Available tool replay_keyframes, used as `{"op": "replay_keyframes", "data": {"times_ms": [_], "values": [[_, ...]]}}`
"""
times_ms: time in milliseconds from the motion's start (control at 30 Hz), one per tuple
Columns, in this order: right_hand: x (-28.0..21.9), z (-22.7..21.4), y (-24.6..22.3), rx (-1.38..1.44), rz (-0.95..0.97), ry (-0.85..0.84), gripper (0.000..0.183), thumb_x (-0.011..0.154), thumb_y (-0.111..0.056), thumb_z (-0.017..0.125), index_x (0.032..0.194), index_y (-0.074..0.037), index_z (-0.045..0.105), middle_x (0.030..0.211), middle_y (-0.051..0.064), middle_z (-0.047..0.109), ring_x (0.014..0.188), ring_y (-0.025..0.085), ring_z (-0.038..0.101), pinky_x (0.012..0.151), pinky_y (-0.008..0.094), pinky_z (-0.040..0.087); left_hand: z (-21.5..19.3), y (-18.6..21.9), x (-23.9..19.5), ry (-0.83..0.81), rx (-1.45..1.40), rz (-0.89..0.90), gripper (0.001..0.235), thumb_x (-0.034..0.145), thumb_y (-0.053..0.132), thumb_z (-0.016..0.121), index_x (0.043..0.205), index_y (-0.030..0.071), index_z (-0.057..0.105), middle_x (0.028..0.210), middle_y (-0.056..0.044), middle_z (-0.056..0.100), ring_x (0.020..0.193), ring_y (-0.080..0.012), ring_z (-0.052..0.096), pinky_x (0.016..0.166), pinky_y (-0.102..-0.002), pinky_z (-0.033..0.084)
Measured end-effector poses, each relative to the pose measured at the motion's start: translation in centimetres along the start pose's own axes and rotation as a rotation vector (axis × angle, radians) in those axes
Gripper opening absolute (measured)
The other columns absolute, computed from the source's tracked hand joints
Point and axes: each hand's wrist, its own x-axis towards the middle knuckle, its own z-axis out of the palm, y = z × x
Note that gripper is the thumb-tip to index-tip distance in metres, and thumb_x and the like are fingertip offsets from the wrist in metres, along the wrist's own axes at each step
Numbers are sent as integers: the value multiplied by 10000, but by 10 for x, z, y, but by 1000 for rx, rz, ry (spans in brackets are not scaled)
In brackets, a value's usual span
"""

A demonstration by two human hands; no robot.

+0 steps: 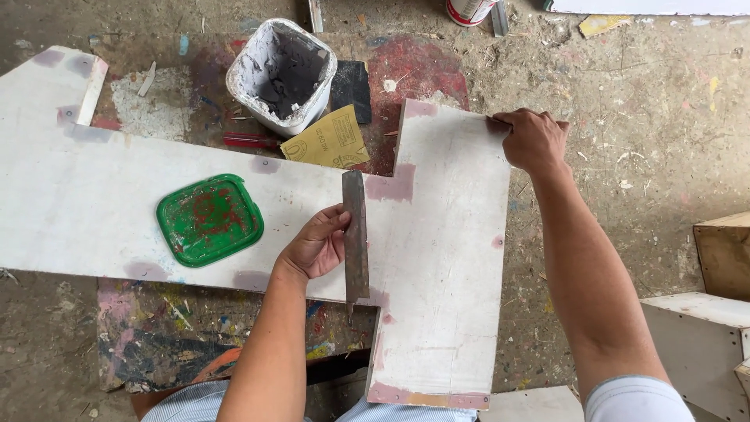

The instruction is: Applying and smoothing filler on a large cutout workpiece using a scraper and sandpaper.

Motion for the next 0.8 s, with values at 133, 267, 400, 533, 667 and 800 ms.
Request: {"op": "replay_keyframes", "data": {"times_ms": [133, 267, 400, 533, 667, 800], "values": [[2, 8, -1, -56, -11, 2, 510, 966, -84, 477, 1363, -325, 687, 1360, -24, 682, 1220, 306, 592, 1069, 569, 304, -26, -3, 12, 3, 1, -9, 216, 964, 65, 669, 1170, 76, 736, 1157, -192, 752, 1079, -382, 730, 982, -488, 579], [-4, 5, -7, -114, -15, 33, 557, 927, -7, 493, 1348, -301, 709, 1321, -19, 706, 1185, 297, 601, 1070, 591, 292, 12, 5, -4, 10, 41, 13, 162, 956, 50, 680, 1098, 71, 753, 1085, -180, 775, 1035, -335, 749, 930, -439, 612], [3, 14, 6, -124, -52, 26, 556, 924, 4, 521, 1347, -304, 711, 1342, -12, 700, 1199, 296, 586, 1093, 636, 244, 21, 5, -9, 1, 44, 18, 150, 956, 51, 681, 1085, 65, 756, 1067, -179, 779, 1023, -325, 755, 920, -438, 619], [-4, 12, 7, -94, -82, 18, 562, 923, 7, 524, 1351, -312, 702, 1357, -16, 686, 1210, 289, 575, 1117, 657, 207, 1, 1, -1, 2, 35, 19, 150, 958, 44, 677, 1083, 67, 757, 1055, -177, 780, 1012, -324, 758, 913, -427, 620], [-11, 7, 5, -92, -100, 8, 540, 946, -18, 523, 1353, -326, 699, 1384, -36, 674, 1241, 282, 565, 1148, 667, 181, 0, 1, -1, 0, 21, 14, 158, 968, 46, 666, 1097, 70, 754, 1063, -178, 777, 1007, -331, 758, 926, -441, 613], [-25, -13, -1, -84, -112, -25, 556, 947, 14, 512, 1356, -309, 705, 1373, -17, 691, 1248, 292, 585, 1167, 668, 178, 34, 8, -16, -14, 17, 18, 123, 956, 38, 684, 1039, 74, 768, 1009, -153, 793, 969, -292, 771, 883, -401, 627]]}}
